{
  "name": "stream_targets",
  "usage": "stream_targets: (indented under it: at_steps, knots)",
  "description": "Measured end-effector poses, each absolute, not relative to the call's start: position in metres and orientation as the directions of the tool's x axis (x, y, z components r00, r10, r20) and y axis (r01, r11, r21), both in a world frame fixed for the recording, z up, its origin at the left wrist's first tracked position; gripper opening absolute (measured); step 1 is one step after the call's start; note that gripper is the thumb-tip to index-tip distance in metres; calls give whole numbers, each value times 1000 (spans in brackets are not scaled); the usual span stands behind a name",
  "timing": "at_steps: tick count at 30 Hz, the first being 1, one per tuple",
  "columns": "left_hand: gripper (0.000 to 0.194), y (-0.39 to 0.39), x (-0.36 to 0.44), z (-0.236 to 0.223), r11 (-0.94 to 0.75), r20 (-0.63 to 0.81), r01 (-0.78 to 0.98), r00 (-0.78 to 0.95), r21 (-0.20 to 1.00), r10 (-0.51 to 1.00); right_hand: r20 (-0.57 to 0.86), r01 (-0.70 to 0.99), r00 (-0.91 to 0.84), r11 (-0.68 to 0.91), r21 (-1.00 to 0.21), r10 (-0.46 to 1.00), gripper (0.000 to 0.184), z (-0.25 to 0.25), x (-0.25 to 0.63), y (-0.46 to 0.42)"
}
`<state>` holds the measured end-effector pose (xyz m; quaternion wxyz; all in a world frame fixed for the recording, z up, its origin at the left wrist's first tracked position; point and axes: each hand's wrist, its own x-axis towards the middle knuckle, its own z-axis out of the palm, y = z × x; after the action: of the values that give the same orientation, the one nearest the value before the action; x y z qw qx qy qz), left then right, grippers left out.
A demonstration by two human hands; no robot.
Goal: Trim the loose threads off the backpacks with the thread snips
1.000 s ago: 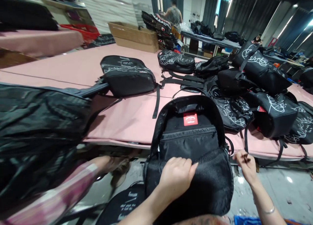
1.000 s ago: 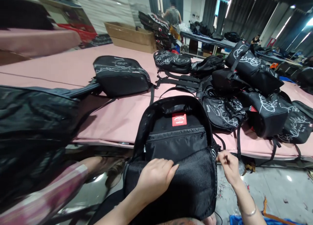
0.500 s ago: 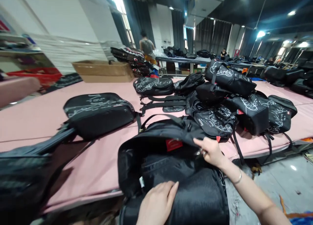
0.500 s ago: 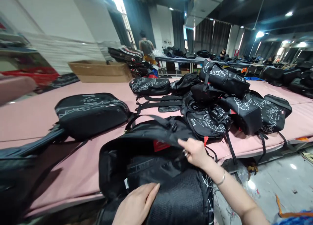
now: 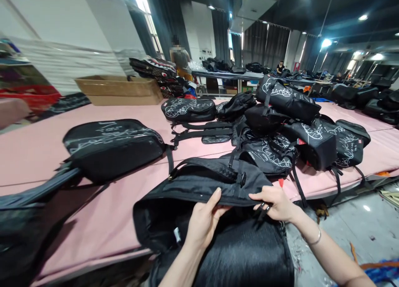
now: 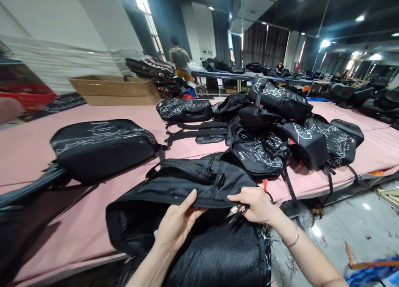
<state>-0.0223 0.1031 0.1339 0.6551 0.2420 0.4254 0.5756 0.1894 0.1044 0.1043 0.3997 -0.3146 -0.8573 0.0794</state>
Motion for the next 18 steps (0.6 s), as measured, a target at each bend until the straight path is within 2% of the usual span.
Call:
stream_targets:
  at_steps: [2,4,6,7,9,14,16,18]
  knots:
    - [34,99,-18,129,221,-285,-563,-27,796,958,636,438,-387,740,-511,668,14,123,183,105]
    - [34,94,-14,126,220,-286,-572,-26,790,958,653,450,-242,679,-580,718,19,141,171,107]
    - [33,90,-11,126,221,-289,-588,-24,778,957,658,485,-182,649,-586,731,31,152,159,111]
    - [33,89,-11,126,219,-293,-601,-26,768,956,654,496,-188,646,-581,733,31,154,155,114]
    - [32,86,-12,128,201,-298,-641,-45,740,953,640,509,-188,631,-585,745,22,151,152,118]
    - [33,84,-17,128,177,-306,-704,-61,688,950,565,569,-47,487,-663,824,17,126,171,115]
    - [32,83,-15,128,184,-306,-706,-49,684,951,570,603,-24,466,-647,821,16,124,178,106]
    - [31,82,-12,127,187,-306,-709,-42,680,951,602,665,-53,477,-574,797,19,126,179,95]
